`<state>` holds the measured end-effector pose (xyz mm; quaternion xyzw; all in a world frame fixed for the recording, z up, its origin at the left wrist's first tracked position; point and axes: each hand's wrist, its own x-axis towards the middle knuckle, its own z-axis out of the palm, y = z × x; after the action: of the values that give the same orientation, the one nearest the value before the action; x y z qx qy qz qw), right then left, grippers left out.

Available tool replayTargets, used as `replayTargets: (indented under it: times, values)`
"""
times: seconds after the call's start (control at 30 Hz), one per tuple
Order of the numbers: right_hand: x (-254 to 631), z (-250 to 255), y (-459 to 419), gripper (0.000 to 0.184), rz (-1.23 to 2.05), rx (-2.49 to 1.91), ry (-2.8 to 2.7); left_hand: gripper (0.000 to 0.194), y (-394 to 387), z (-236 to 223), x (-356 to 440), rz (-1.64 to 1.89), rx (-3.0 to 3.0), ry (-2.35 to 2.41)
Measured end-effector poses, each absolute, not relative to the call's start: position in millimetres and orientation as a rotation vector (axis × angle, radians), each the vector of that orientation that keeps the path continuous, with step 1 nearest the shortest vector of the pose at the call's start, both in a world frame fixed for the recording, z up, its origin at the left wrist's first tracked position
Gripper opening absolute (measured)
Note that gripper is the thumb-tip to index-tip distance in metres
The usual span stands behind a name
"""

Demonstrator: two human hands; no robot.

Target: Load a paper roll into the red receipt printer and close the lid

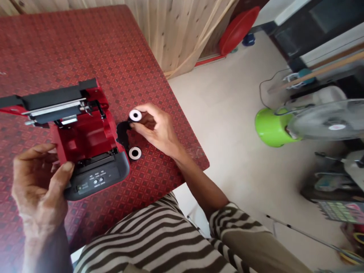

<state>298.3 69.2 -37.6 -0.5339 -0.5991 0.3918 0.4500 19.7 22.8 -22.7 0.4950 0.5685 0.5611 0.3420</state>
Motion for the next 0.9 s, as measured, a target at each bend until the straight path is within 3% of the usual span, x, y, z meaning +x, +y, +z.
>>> replayTargets:
  times: [0.13,0.3,0.37,0.57,0.7,0.8,0.87,0.9]
  values:
    - [284,-52,98,0.019,0.840,-1.245,-1.702,0.052,22,-23,22,1.478,1.250,1.463]
    - [276,-73,111,0.066,0.854,-1.224,-1.730,0.048,23,-22,22,1.429,1.280,1.526]
    - [277,-77,112,0.075,0.856,-1.223,-1.730,0.048,24,-21,22,1.433,1.259,1.514]
    - [299,-60,95,0.061,0.890,-1.228,-1.804,0.051,25,-22,25,1.478,1.237,1.468]
    - [322,-32,55,0.019,0.780,-1.405,-1.892,0.050,26,-23,26,1.486,1.241,1.447]
    - [322,-25,26,0.029,1.013,-1.390,-2.033,0.050,27,-25,24,1.509,1.257,1.427]
    - [312,-31,14,0.040,1.050,-1.372,-2.026,0.050,28,-26,23,1.525,1.258,1.418]
    - [306,-36,9,0.037,1.025,-1.377,-1.993,0.050,28,-26,24,1.528,1.258,1.411]
